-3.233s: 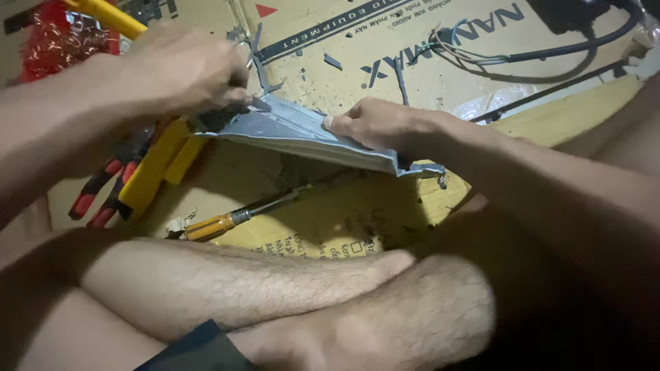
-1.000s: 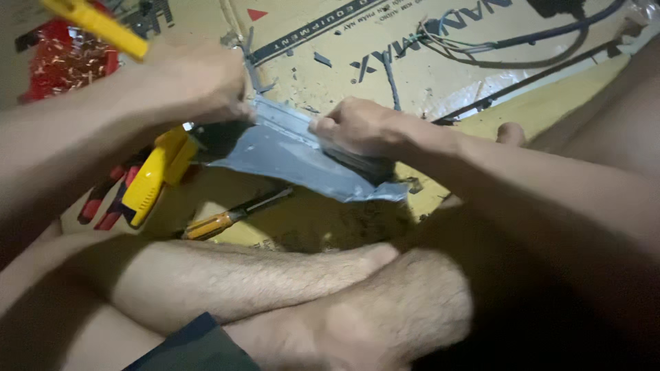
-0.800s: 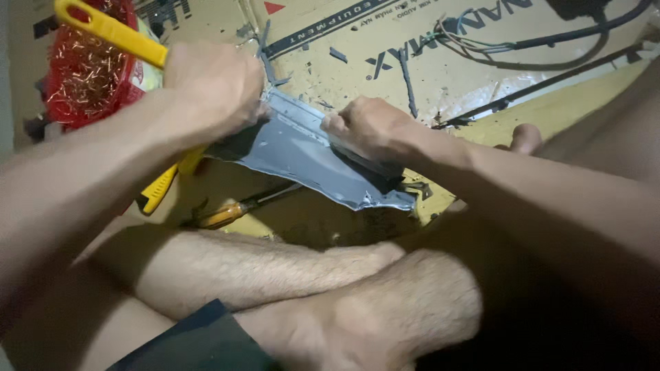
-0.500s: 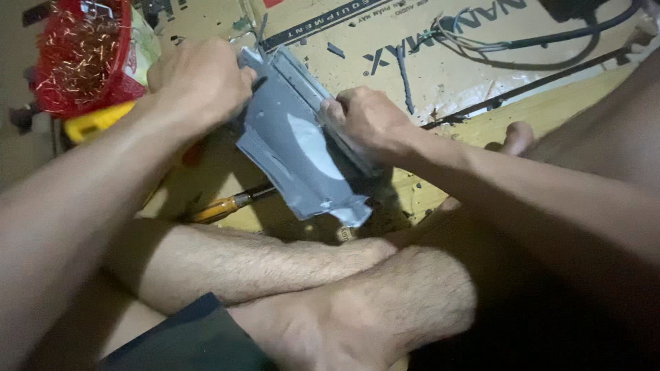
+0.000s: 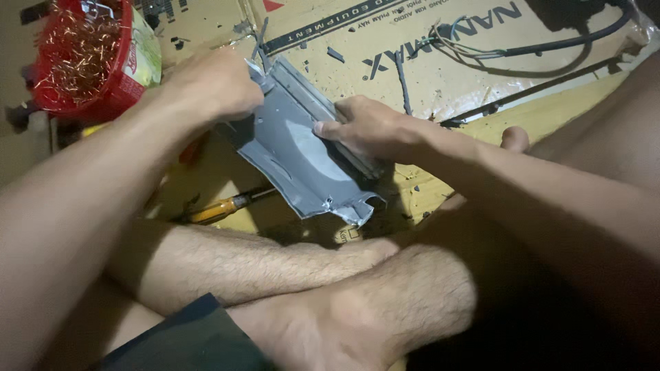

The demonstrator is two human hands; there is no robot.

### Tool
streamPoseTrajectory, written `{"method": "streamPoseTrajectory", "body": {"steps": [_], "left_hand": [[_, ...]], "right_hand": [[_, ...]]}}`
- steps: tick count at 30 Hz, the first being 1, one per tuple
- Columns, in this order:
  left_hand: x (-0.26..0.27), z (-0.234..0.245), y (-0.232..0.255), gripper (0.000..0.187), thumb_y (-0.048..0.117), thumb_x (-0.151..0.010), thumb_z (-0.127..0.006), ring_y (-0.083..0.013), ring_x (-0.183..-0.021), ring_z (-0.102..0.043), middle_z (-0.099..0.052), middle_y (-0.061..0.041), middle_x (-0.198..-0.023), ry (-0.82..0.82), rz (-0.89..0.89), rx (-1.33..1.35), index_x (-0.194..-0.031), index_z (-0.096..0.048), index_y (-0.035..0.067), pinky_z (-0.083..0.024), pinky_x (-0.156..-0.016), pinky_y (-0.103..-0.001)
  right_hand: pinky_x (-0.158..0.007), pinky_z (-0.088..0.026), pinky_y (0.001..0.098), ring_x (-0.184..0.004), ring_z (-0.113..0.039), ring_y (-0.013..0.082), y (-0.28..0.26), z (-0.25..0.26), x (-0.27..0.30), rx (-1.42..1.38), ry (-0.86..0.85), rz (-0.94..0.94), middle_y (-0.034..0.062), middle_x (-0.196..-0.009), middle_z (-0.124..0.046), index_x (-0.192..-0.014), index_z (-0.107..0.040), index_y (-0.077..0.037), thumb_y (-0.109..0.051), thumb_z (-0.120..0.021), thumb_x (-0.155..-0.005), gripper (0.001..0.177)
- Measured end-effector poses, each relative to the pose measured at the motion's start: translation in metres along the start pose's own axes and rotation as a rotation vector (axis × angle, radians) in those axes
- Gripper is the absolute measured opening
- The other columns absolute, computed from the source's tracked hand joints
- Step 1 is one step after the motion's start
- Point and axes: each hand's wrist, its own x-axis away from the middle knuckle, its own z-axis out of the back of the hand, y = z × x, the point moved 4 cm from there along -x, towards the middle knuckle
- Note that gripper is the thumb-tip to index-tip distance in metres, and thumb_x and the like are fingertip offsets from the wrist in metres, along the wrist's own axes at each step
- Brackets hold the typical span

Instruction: The person scrapes a gray substance off a metal frame using a yellow utility knife and a metal scraper. They work on the frame while sitting on the floor, occasionally turning the frame over to access different sides.

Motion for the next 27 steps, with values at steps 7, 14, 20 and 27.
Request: {"method": "streamPoseTrajectory", "body": {"steps": [7,14,20,27], "left_hand": [[-0.008,0.011,0.000,0.041,0.039,-0.102,-0.051,-0.0522,-0.113,-0.063,-0.067,-0.027,-0.123,0.202,-0.100,-0.067,-0.127,-0.068,0.010,-0.051,-0.090,-0.060],[0.051,0.036,0.022,0.019,0.006,-0.097,-0.053,-0.0266,-0.073,-0.059,-0.058,-0.006,-0.073,0.217,-0.134,0.043,-0.087,-0.069,0.008,-0.048,-0.065,-0.044],[0.071,0.009,0.010,0.021,-0.004,-0.095,-0.045,-0.0265,-0.076,-0.060,-0.060,-0.010,-0.081,0.099,-0.129,0.025,-0.098,-0.066,-0.001,-0.053,-0.071,-0.044],[0.091,-0.024,0.006,0.026,-0.001,-0.096,-0.044,-0.0270,-0.076,-0.064,-0.064,-0.008,-0.075,-0.039,-0.137,0.070,-0.088,-0.068,0.003,-0.054,-0.076,-0.047]], "right_hand": [[-0.060,-0.049,0.0284,-0.069,-0.055,0.0157,-0.003,-0.005,0.003,-0.234,0.107,-0.004,0.0032,-0.087,-0.058,-0.135,-0.057,-0.008,-0.033,-0.044,-0.108,0.039],[-0.092,-0.050,0.0373,-0.099,-0.059,0.0223,-0.019,-0.012,0.028,-0.270,0.003,-0.061,0.0098,-0.110,-0.064,-0.109,-0.056,-0.012,-0.026,-0.044,-0.101,0.020],[-0.103,-0.047,0.0454,-0.109,-0.062,0.0262,-0.026,0.023,0.045,0.004,0.176,-0.283,0.0125,-0.117,-0.069,-0.119,-0.065,-0.006,-0.044,-0.046,-0.107,0.044],[-0.078,-0.053,0.0236,-0.076,-0.060,0.0110,-0.027,0.052,-0.008,-0.392,0.398,-0.218,-0.0008,-0.089,-0.064,-0.103,-0.063,-0.014,-0.036,-0.061,-0.104,0.022]]}}
